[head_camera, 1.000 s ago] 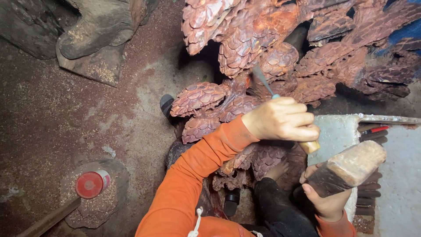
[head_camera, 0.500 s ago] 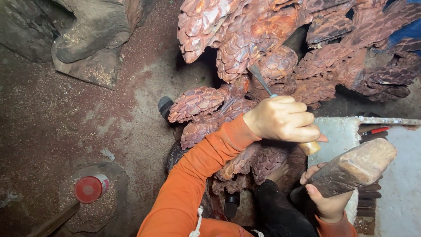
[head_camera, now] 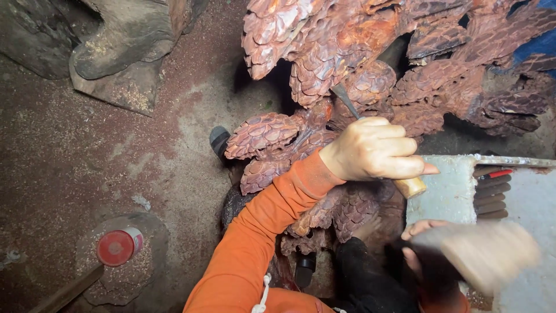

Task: Using a mallet and chisel to carve intricate details into a large wooden sculpture

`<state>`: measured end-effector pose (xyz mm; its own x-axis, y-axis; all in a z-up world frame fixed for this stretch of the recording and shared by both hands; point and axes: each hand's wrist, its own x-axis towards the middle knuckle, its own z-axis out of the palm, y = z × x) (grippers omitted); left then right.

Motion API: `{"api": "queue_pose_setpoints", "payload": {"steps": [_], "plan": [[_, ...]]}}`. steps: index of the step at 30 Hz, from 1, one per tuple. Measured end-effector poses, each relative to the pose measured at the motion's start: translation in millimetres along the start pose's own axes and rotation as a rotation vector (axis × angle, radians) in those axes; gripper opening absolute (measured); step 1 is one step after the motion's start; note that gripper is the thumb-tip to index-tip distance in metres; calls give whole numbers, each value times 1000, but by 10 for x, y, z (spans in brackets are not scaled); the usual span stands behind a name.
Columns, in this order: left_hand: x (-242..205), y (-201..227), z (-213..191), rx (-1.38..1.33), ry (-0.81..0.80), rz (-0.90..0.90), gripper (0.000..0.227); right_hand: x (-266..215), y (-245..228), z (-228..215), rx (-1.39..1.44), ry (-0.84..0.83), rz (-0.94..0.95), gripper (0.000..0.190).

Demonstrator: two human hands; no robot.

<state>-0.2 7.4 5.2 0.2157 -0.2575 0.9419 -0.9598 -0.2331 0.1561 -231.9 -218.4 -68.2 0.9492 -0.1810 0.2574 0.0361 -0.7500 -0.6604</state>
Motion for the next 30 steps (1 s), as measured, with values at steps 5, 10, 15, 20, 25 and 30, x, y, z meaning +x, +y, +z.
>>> {"api": "queue_pose_setpoints", "payload": {"steps": [5,10,15,20,25,30], "plan": [[4,17,-38,29,-19,-23,23,16,-172,151,4,-76,160,88],[-42,22,17,-4,-26,-25,24,141,55,-183,303,-304,266,53],[-187,35,91,-7,-42,13,23,-42,-19,194,-39,-83,119,87],[-598,194,443,65,-191,93,32,-219,217,177,215,-51,214,73],[-179,329,350,96,-176,113,21,-187,179,135,933,-94,266,61],[57,92,342,233,-117,131,22,-192,301,129,1150,-141,294,61]]}}
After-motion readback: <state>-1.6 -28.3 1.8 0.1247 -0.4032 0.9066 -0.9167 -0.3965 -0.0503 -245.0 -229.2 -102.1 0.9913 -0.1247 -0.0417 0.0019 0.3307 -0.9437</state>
